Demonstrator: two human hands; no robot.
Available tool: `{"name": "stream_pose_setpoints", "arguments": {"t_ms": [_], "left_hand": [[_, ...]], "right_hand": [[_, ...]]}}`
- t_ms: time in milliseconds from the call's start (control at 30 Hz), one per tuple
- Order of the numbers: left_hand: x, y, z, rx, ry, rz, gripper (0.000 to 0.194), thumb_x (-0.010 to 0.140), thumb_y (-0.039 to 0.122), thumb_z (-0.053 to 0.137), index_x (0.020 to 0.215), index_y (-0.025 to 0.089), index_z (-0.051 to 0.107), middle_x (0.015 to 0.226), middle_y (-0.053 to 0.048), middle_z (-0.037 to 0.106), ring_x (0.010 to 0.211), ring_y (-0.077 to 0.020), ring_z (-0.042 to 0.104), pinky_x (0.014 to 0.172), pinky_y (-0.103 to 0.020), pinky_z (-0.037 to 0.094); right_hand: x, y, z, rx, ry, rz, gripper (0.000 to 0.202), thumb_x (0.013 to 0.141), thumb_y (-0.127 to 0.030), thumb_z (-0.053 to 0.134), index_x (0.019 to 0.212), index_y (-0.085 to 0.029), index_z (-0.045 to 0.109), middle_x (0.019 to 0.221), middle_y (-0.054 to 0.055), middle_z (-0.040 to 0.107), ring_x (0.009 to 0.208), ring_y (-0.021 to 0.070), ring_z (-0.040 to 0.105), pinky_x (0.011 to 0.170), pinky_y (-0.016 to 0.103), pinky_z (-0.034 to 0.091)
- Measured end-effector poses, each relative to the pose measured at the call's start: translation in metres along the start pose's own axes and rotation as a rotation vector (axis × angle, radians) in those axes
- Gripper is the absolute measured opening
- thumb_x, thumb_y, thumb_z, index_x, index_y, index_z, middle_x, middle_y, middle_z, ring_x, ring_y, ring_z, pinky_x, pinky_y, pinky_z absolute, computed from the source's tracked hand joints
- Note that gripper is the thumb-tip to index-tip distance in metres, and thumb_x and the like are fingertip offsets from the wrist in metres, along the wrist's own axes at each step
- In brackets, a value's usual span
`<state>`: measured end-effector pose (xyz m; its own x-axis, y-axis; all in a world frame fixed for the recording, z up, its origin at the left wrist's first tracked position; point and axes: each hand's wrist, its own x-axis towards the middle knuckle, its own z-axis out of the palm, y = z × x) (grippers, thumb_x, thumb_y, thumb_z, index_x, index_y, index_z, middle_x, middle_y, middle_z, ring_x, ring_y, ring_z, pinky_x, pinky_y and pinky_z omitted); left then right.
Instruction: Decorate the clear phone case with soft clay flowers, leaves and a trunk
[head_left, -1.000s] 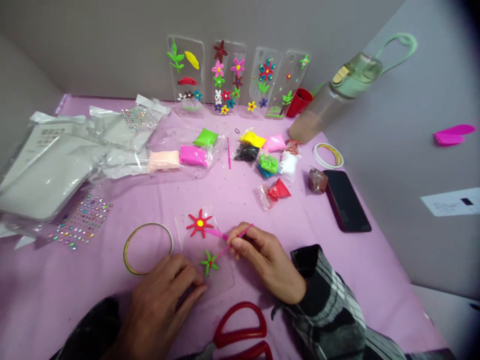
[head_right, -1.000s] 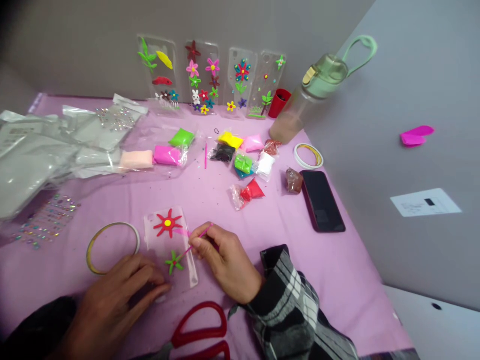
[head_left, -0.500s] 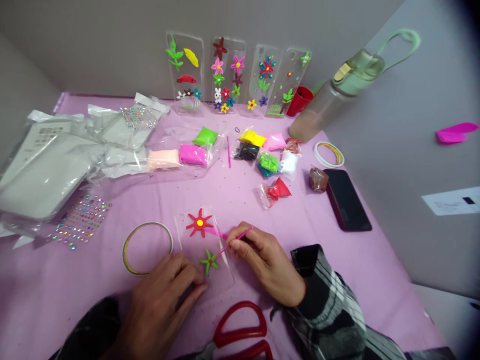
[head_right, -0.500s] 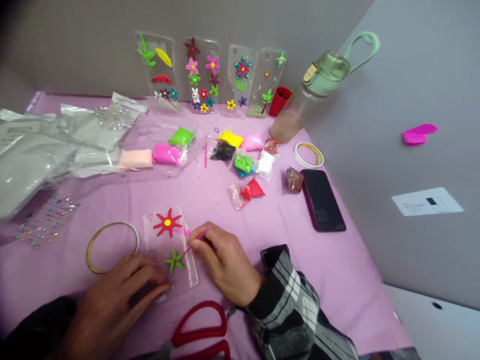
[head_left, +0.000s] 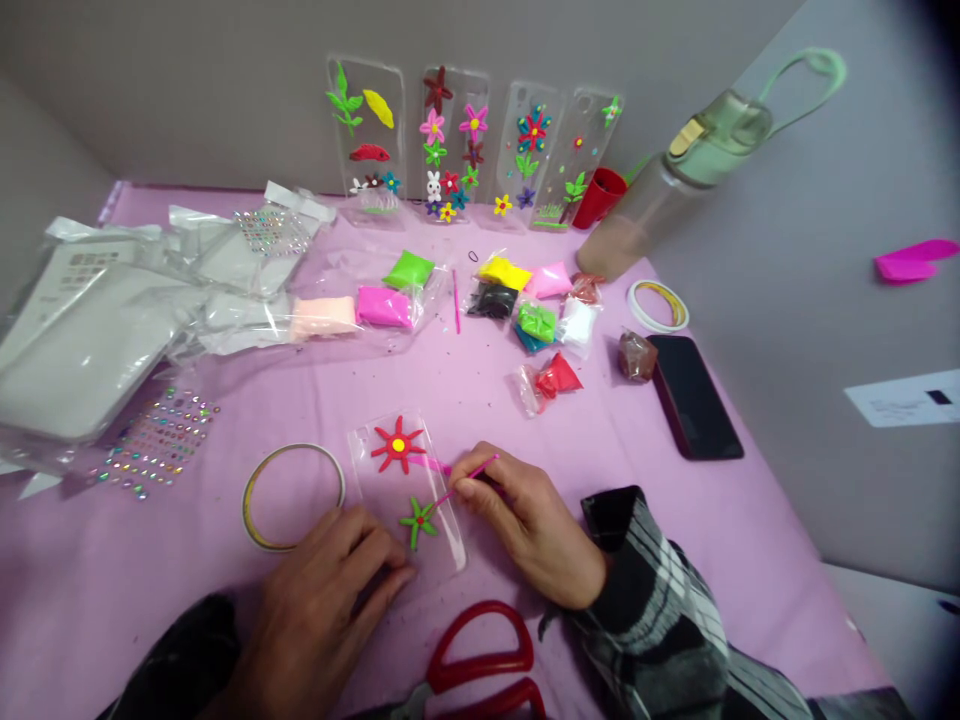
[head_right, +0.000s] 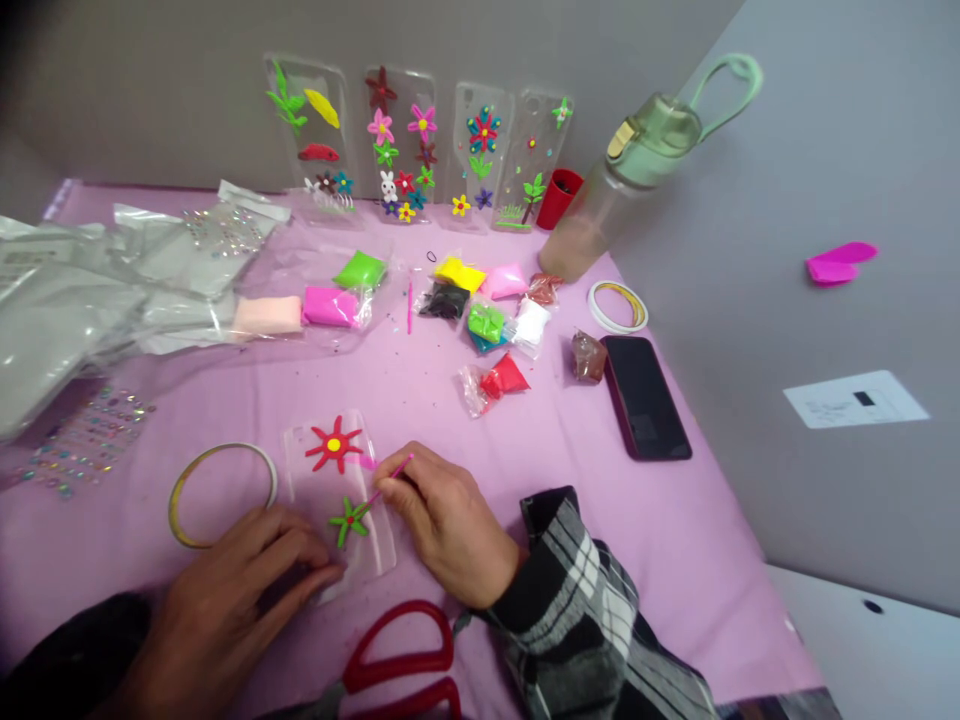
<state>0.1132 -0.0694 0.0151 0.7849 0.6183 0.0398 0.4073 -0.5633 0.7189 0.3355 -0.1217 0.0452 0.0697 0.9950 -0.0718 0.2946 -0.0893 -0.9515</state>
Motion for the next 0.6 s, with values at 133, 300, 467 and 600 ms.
{"name": "stream_pose_setpoints", "arguments": {"t_ms": [133, 300, 467, 600], "left_hand": [[0.0004, 0.0006, -0.0006, 0.007, 0.012, 0.004, 0.01, 0.096, 0.023, 0.056, 0.087, 0.023, 0.061, 0.085, -0.002, 0.061, 0.078, -0.0206, 0.058, 0.068, -0.032, 0.046], [0.0022, 0.0014, -0.0006, 0.006, 0.019, 0.002, 0.01, 0.096, 0.023, 0.056, 0.087, 0.023, 0.061, 0.084, -0.002, 0.061, 0.079, -0.0208, 0.059, 0.069, -0.032, 0.046], [0.003, 0.0022, -0.0017, 0.01, 0.012, 0.01, 0.01, 0.095, 0.022, 0.057, 0.086, 0.023, 0.061, 0.085, -0.002, 0.062, 0.079, -0.021, 0.059, 0.068, -0.033, 0.048], [0.0015, 0.0032, -0.005, -0.006, 0.088, -0.01, 0.009, 0.094, 0.028, 0.059, 0.086, 0.024, 0.059, 0.082, 0.0, 0.061, 0.077, -0.0199, 0.06, 0.067, -0.031, 0.049]], "right_hand": [[0.0001, 0.0028, -0.0006, 0.129, 0.014, 0.096, 0.022, 0.102, -0.031, 0.045, 0.09, -0.018, 0.059, 0.08, 0.0, 0.055, 0.072, 0.0129, 0.052, 0.069, 0.025, 0.044], [0.0021, 0.0029, -0.0012, 0.255, 0.038, 0.159, 0.024, 0.099, -0.036, 0.051, 0.087, -0.017, 0.059, 0.076, -0.001, 0.055, 0.069, 0.0125, 0.052, 0.066, 0.025, 0.044], [0.003, 0.0023, -0.0028, 0.315, 0.054, 0.194, 0.025, 0.097, -0.04, 0.054, 0.087, -0.018, 0.058, 0.075, -0.001, 0.056, 0.068, 0.0127, 0.053, 0.067, 0.026, 0.045], [0.0011, 0.0009, -0.0033, 0.272, 0.025, 0.148, 0.024, 0.1, -0.037, 0.05, 0.09, -0.017, 0.059, 0.079, 0.0, 0.055, 0.072, 0.0132, 0.052, 0.068, 0.026, 0.043]]}}
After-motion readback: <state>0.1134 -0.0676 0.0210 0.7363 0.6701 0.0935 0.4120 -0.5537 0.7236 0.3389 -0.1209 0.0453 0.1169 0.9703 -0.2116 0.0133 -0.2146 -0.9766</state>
